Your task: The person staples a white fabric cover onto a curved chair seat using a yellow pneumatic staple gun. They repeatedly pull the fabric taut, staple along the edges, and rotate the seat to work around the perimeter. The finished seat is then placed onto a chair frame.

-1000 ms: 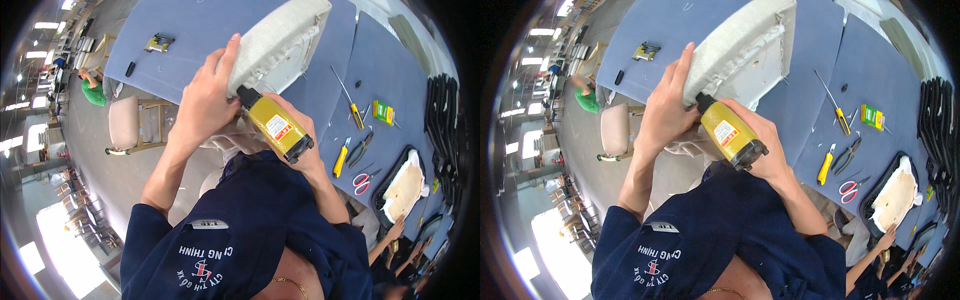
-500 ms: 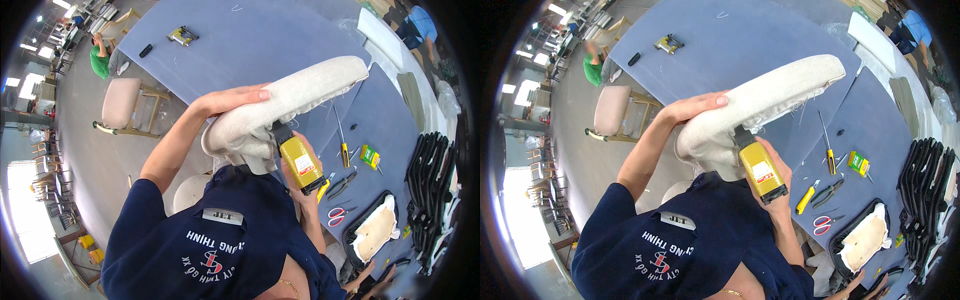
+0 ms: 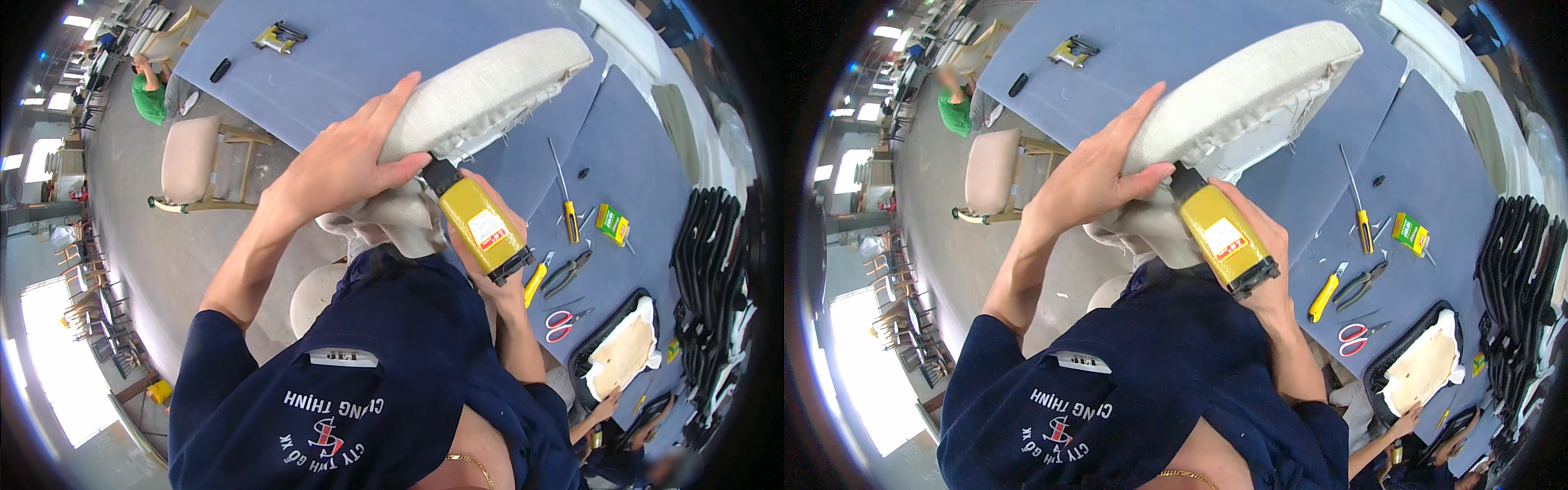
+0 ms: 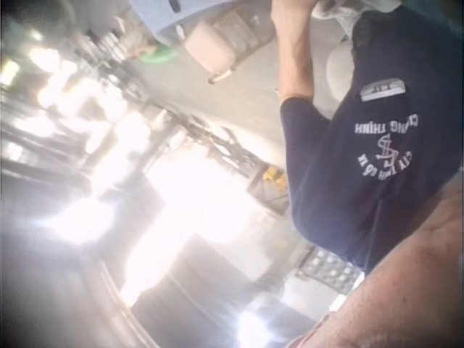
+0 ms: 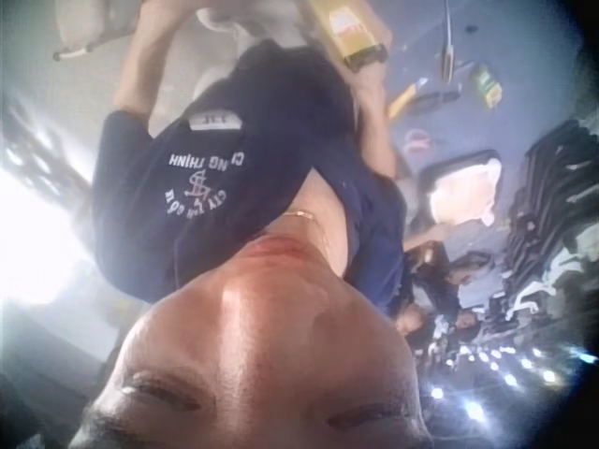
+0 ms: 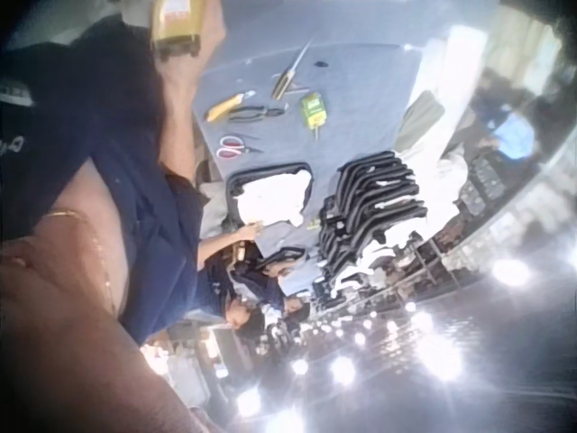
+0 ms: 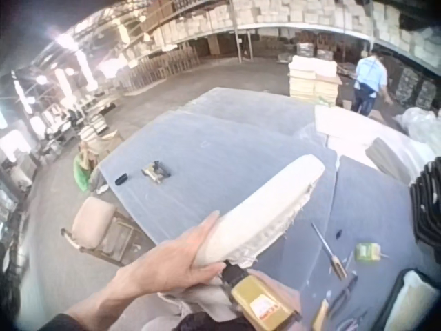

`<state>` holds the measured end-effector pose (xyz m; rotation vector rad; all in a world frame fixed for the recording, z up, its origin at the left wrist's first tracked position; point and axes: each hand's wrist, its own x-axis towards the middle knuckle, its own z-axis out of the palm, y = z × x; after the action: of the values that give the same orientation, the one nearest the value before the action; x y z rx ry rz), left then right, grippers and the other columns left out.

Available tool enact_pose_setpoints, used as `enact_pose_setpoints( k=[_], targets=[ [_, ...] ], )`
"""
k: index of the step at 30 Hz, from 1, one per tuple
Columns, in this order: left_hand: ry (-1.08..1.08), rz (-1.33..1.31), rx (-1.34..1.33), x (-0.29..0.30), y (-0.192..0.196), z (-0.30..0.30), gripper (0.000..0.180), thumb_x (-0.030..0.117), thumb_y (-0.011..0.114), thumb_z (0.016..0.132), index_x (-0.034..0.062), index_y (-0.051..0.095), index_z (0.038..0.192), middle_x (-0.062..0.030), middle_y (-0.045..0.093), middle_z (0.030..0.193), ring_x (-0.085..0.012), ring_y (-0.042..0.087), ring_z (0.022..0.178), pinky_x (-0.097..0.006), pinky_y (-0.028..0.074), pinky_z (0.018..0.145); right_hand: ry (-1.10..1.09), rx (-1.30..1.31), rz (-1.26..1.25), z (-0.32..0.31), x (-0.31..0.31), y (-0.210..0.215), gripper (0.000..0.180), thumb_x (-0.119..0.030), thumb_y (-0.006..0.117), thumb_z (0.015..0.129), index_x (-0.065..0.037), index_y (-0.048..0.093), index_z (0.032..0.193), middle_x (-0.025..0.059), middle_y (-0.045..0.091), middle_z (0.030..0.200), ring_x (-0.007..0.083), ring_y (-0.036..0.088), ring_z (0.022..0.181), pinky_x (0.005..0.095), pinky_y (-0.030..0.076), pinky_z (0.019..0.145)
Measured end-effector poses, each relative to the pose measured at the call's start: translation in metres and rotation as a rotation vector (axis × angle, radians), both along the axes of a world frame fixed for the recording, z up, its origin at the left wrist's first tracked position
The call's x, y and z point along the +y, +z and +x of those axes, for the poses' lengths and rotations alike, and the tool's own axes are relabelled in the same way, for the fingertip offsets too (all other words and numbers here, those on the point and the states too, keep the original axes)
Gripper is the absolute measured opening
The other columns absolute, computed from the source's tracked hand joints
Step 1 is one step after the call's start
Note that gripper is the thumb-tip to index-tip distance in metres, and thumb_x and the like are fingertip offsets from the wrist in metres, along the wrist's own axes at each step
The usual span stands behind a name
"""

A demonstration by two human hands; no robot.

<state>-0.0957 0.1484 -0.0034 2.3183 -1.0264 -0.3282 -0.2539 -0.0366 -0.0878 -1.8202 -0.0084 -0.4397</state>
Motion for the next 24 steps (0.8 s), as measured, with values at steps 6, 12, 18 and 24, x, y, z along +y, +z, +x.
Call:
enact_pose_setpoints(
  k=[6, 12, 18, 24],
  targets=[
    [0.043, 0.035, -0.096, 0.006, -0.001, 0.008, 0.096, 0.022, 0.078, 0.090, 0.0101, 0.020, 0.166, -0.0289, 0.049, 0.153, -0.0467, 0.051, 0.137, -0.046, 0.045, 0.112, -0.055, 0.000, 0.021, 0.001, 0.009, 0.002, 0.062, -0.007, 0.080, 0.083, 0.002, 0.060, 0.140, 0.0155, 0.073, 0.122, 0.0239, 0.072, 0.107, 0.0331, 0.053, 0.097],
    [0.078, -0.012, -0.240, -0.005, -0.013, 0.003, 0.103, 0.014, 0.080, 0.082, 0.0087, 0.020, 0.165, -0.0292, 0.062, 0.129, -0.0493, 0.064, 0.115, -0.052, 0.054, 0.095, 0.058, -0.071, 0.040, 0.006, 0.012, 0.015, 0.071, -0.009, 0.083, 0.078, -0.001, 0.058, 0.144, 0.0170, 0.071, 0.113, 0.0304, 0.072, 0.098, 0.0336, 0.054, 0.089],
    [0.148, 0.034, -0.290, -0.020, -0.010, -0.006, 0.106, 0.007, 0.078, 0.075, 0.0034, 0.021, 0.164, -0.0279, 0.064, 0.119, -0.0487, 0.066, 0.104, -0.052, 0.056, 0.090, 0.043, -0.054, -0.039, 0.010, 0.007, 0.014, 0.072, -0.010, 0.084, 0.077, -0.004, 0.057, 0.144, 0.0160, 0.071, 0.108, 0.0335, 0.071, 0.094, 0.0361, 0.054, 0.086],
    [-0.208, -0.180, 0.208, 0.005, -0.010, 0.027, 0.106, 0.032, 0.082, 0.087, 0.0050, 0.018, 0.167, -0.0241, 0.038, 0.164, -0.0377, 0.039, 0.151, -0.045, 0.034, 0.122, 0.060, 0.034, -0.131, -0.006, -0.003, 0.003, 0.070, -0.010, 0.080, 0.077, -0.003, 0.059, 0.143, 0.0147, 0.068, 0.102, 0.0303, 0.069, 0.088, 0.0342, 0.053, 0.083]
  ],
)
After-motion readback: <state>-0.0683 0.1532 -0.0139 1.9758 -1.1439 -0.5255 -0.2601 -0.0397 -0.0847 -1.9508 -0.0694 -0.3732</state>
